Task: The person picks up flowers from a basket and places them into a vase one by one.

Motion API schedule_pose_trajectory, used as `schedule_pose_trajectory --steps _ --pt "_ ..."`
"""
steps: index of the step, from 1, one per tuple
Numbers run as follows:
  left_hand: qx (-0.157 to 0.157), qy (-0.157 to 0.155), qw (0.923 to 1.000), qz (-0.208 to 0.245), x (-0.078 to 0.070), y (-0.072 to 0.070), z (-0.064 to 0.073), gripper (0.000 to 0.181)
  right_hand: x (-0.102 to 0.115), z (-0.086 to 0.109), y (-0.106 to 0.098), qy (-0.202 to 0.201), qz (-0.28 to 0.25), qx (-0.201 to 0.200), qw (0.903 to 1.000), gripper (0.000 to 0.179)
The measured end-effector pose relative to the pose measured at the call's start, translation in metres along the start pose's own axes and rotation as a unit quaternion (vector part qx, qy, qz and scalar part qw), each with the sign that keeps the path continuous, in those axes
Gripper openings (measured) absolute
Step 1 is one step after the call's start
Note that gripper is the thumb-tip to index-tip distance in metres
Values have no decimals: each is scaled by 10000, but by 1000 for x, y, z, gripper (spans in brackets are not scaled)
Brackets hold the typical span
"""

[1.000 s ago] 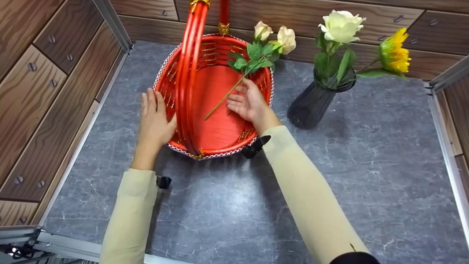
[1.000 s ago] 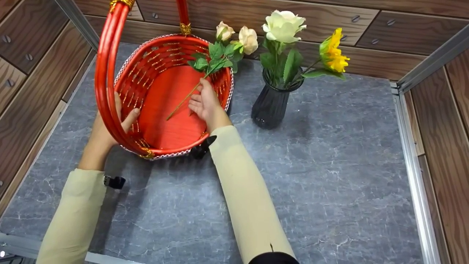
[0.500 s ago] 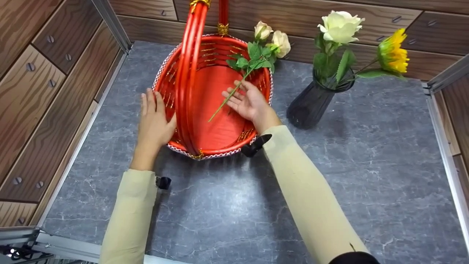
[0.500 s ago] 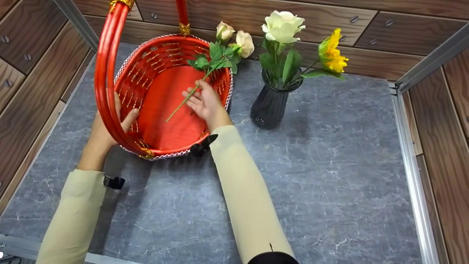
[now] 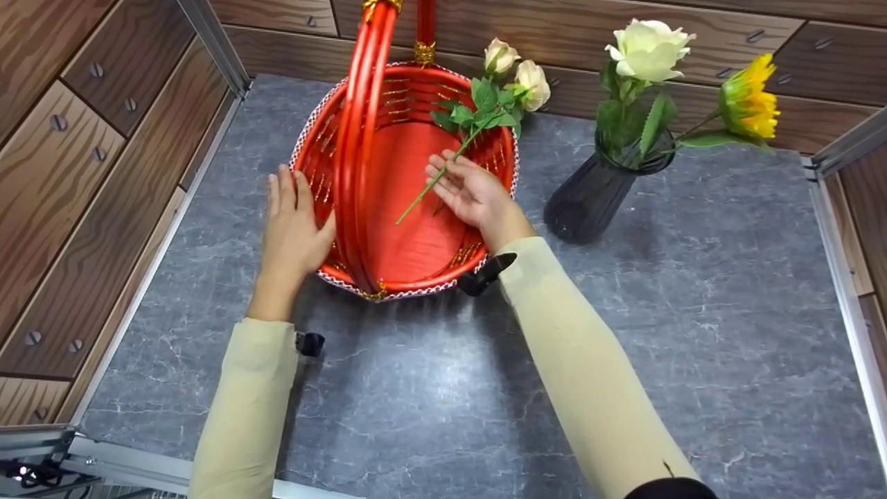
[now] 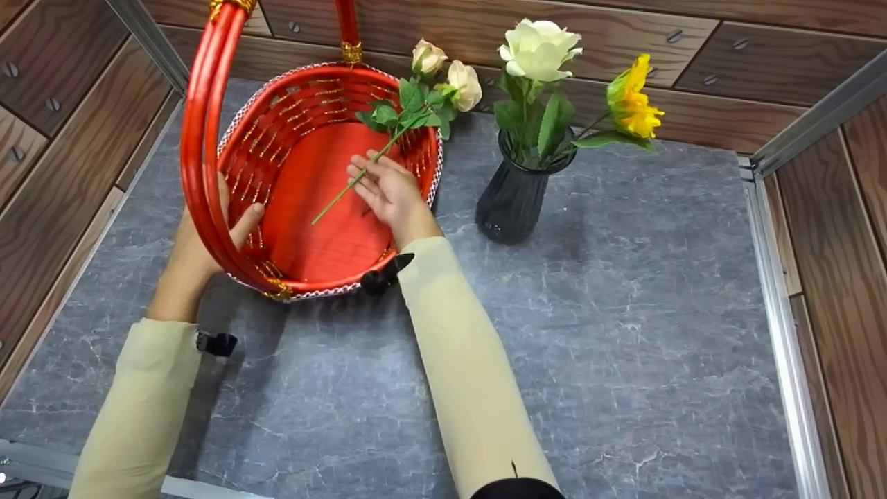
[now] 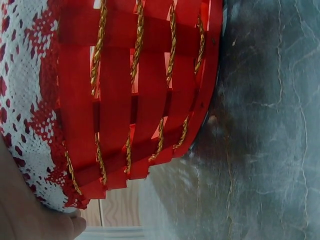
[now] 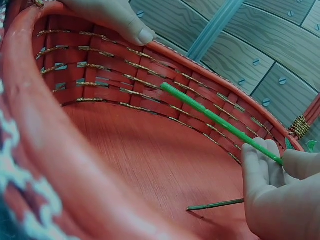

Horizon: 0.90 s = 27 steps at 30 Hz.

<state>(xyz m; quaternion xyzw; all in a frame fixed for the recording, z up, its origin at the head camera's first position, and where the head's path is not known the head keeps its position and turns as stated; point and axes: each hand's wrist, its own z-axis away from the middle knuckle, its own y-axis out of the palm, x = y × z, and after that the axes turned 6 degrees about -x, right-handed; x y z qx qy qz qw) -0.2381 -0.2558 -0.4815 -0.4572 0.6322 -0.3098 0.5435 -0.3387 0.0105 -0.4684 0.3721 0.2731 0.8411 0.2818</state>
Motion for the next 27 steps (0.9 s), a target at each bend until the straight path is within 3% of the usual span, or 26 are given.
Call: schedule_pose_trajectory --steps 19,27 --pt "91 -44 9999 -7 -2 -2 1 84 0 2 2 -320 -2 279 9991 31" --pt "104 -39 9999 -23 -1 0 0 85 -2 4 0 -789 248 573 9949 42"
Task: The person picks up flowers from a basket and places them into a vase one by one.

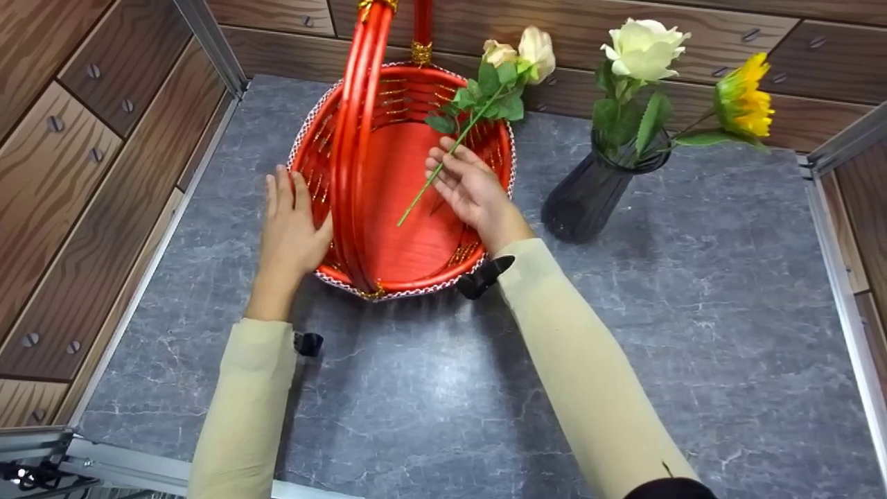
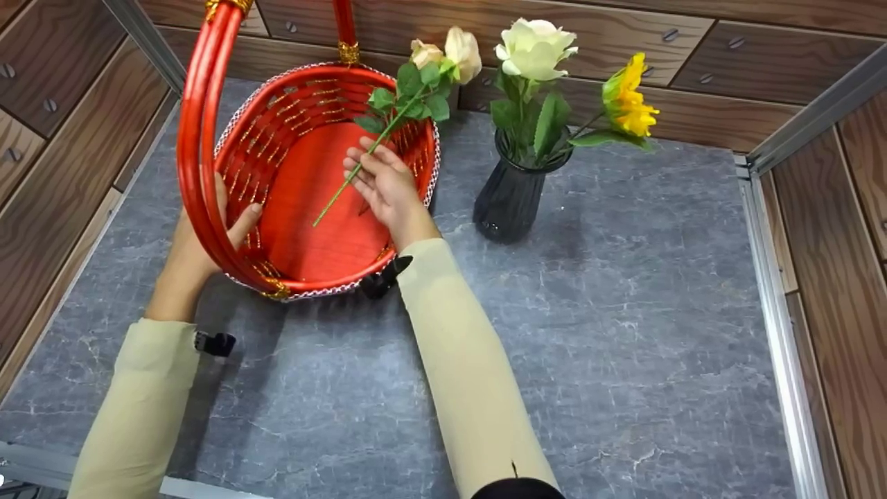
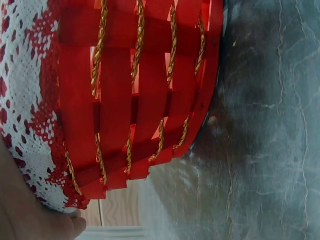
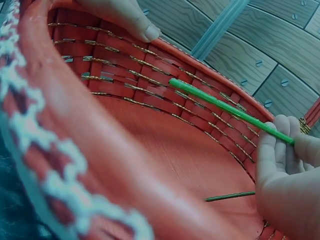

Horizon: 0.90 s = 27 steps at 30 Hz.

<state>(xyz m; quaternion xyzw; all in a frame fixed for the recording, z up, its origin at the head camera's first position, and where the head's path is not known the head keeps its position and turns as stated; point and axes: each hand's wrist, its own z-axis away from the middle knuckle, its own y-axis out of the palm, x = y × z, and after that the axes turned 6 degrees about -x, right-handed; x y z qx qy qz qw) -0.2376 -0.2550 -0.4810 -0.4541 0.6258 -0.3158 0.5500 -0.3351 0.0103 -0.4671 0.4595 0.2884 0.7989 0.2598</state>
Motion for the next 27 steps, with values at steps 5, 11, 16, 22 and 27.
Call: schedule_pose_trajectory --steps 5,11,16,22,27 --pt "-17 21 10000 24 0 0 0 84 0 3 0 -184 -36 132 9997 40" --pt "-58 51 10000 -3 0 0 0 84 1 7 0 -331 -64 393 9987 36" --pt "-111 109 9999 -35 0 3 -1 84 4 13 -1 -621 201 692 9955 36" --pt "-29 74 10000 -2 0 2 0 85 23 36 6 -1311 662 1060 9834 32" --pt "-21 75 10000 52 1 -1 -1 86 50 71 16 -1808 833 1674 9656 37"
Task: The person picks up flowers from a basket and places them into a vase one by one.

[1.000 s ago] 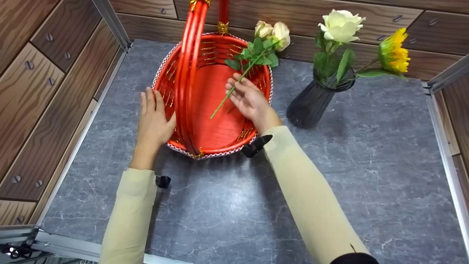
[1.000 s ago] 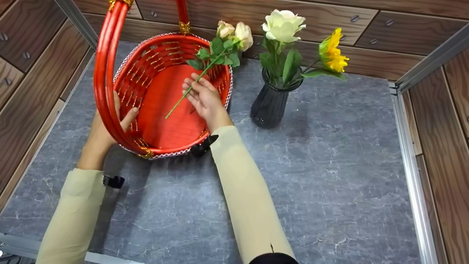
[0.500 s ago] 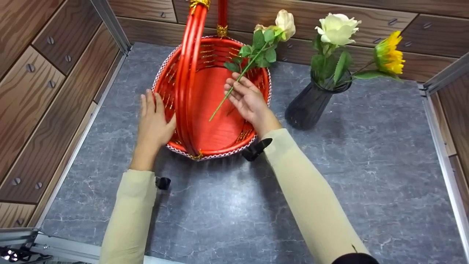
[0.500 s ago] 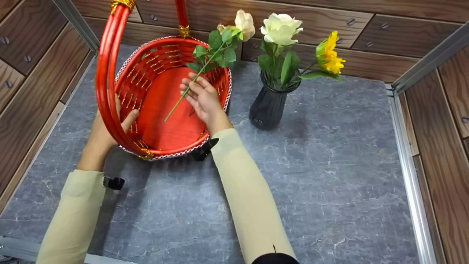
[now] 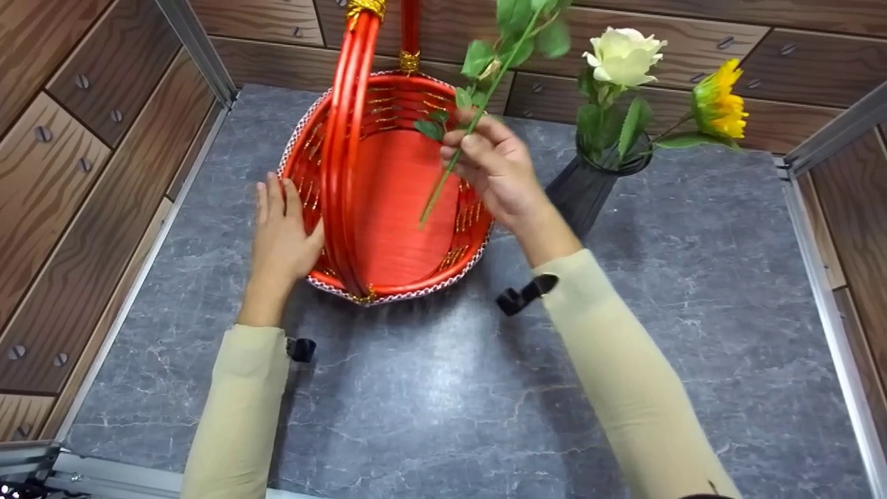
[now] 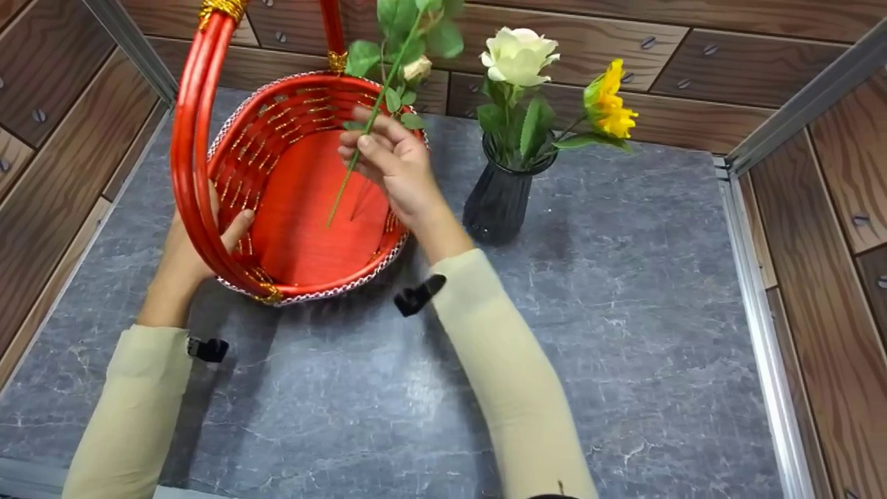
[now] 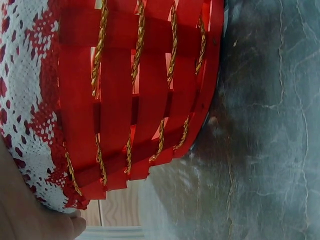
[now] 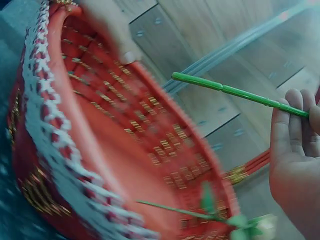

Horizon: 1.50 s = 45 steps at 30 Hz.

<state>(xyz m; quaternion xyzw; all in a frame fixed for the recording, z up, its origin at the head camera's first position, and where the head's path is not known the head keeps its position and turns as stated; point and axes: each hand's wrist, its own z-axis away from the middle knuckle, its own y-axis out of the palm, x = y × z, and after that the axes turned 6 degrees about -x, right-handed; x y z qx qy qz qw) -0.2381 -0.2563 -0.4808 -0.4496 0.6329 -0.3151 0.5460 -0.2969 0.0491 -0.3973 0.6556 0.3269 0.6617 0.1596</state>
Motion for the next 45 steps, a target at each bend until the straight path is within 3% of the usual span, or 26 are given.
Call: schedule_pose_trajectory --steps 5,13,19,27,32,38,45 --pt "6 -12 10000 -1 2 -1 -3 87 36 18 4 -205 356 193 9990 46" --pt "21 -42 10000 70 3 1 -3 88 71 40 -8 -502 1090 -655 9906 30" --pt "-60 32 9999 75 2 3 -3 85 97 53 -20 -928 1512 -900 9800 29" --pt "8 -4 10000 77 3 0 -3 87 137 58 -34 -1421 1170 -1083 9769 29" --pt "29 -15 10000 76 2 -1 -3 86 156 53 -46 -1880 942 -1270 9694 28" --pt "47 -43 10000 69 1 -2 -4 87 164 49 -59 -2298 1306 -1401 9542 23" --pt "86 -81 9999 60 0 -2 -3 86 170 47 -67 -2380 1084 -1604 9518 20"
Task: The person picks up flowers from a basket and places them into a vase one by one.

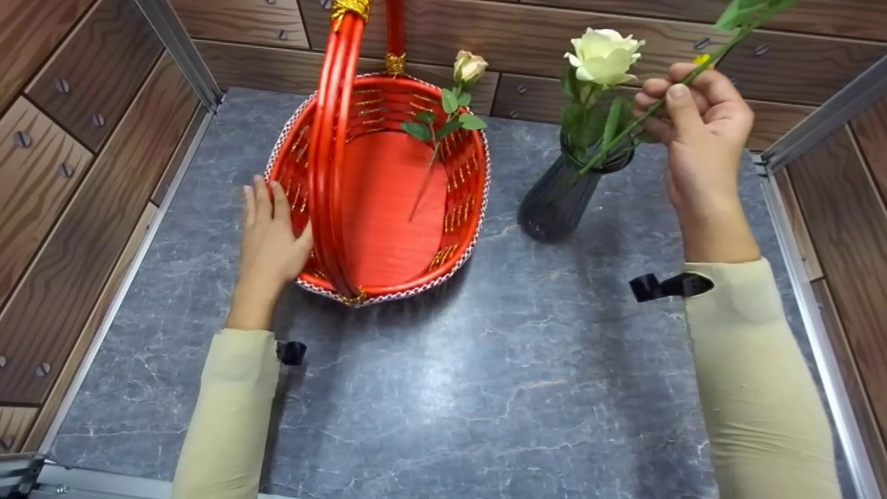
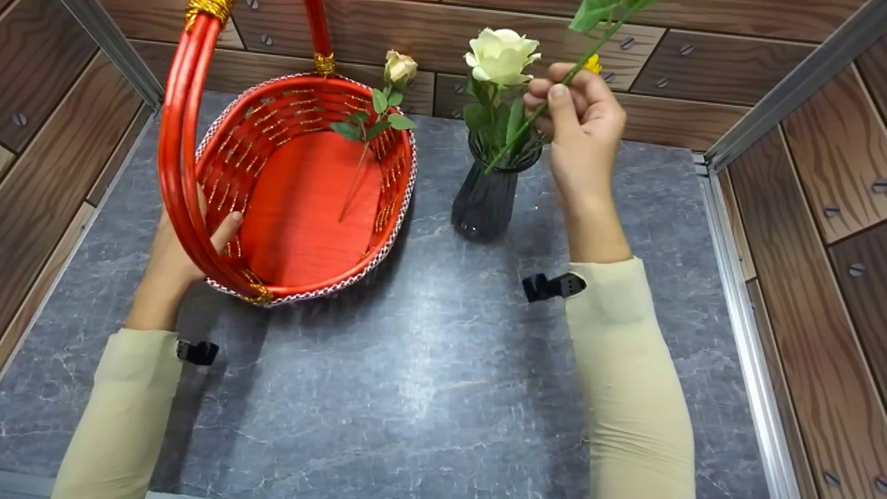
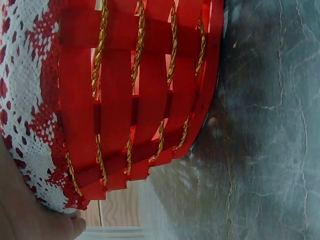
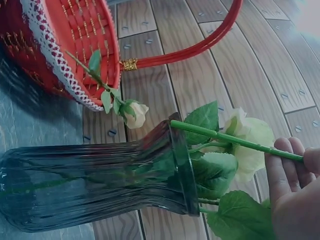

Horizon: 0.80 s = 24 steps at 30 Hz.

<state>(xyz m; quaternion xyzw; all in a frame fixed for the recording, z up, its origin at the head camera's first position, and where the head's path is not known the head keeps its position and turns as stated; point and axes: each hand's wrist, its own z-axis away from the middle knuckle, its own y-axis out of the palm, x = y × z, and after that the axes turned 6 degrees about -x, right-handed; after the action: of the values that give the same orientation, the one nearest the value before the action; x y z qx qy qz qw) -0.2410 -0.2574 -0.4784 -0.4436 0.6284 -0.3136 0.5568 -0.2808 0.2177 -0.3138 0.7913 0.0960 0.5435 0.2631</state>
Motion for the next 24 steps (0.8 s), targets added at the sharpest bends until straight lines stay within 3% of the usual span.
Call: schedule_pose_trajectory --steps 18,24 --pt "-89 20 9999 74 -1 -1 1 85 4 -8 -6 -217 77 -137 9996 24" --pt "-114 58 9999 66 2 2 1 86 -4 -3 -6 -412 722 73 9965 23"
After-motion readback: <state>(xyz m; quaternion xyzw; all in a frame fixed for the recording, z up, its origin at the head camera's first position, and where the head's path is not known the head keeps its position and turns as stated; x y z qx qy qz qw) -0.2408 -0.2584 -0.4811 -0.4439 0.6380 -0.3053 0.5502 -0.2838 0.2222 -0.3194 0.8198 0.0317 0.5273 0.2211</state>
